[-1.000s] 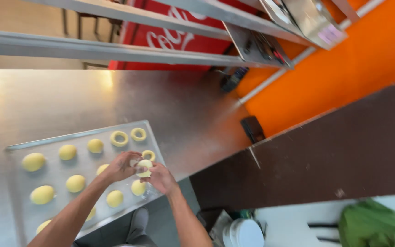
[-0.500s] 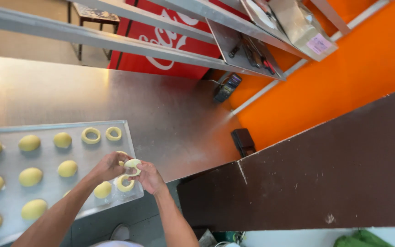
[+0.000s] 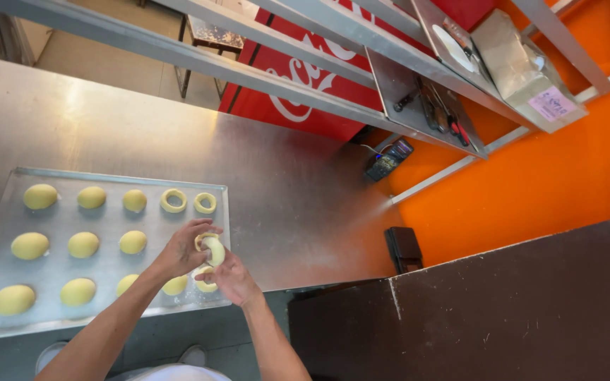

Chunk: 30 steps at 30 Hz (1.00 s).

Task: Shaping small dough balls into rings and arranging them on a baking tray

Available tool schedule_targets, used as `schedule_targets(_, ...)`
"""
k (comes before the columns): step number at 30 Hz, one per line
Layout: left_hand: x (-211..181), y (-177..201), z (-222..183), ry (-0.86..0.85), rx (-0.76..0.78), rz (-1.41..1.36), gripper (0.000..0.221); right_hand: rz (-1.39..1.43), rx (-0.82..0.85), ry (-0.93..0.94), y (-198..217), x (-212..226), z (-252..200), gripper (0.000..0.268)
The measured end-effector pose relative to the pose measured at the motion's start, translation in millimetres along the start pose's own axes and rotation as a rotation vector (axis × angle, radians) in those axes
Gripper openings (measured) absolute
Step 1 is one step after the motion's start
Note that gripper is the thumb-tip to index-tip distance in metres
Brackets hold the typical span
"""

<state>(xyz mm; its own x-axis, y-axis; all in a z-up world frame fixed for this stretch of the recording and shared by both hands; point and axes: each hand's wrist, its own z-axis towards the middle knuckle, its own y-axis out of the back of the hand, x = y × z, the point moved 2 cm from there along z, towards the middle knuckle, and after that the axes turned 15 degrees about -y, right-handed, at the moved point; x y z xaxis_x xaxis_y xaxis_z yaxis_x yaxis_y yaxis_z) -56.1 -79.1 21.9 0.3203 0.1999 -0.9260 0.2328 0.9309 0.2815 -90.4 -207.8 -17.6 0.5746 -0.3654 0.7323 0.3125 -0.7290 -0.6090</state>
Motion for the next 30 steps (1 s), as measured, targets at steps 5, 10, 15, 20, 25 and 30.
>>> schedule_targets(5, 14.1, 9.3, 17.1, -0.062, 0.162, 0.106, 0.028, 0.029, -0.073, 0.135, 9.6, -14.1, 8.5, 0.031)
schedule_targets(10, 48.1, -3.5, 29.8, -0.451, 0.457, 0.508, 0.019, 0.141, -0.178, 0.241, -21.0, -12.4, 8.0, 0.010)
schedule_targets(15, 58.6, -5.9, 32.5, -1.089, 0.547, 0.715, 0.014, 0.179, -0.367, 0.228, -30.6, -27.0, 24.5, 0.021)
schedule_targets(20, 35.9, 19.1, 46.7, -0.934, 0.656, 0.733, 0.012, 0.325, -0.259, 0.310, -40.6, -32.0, 27.1, 0.016)
schedule_targets(25, 25.5, 20.1, 38.7, -0.676, 0.711, 0.749, 0.003, 0.265, -0.194, 0.285, -25.1, -26.6, 18.5, 0.013)
schedule_targets(30, 14.7, 16.2, 26.5, -0.426, 0.504, 0.613, 0.056, 0.107, 0.026, 0.196, -23.5, 6.4, 8.1, 0.042)
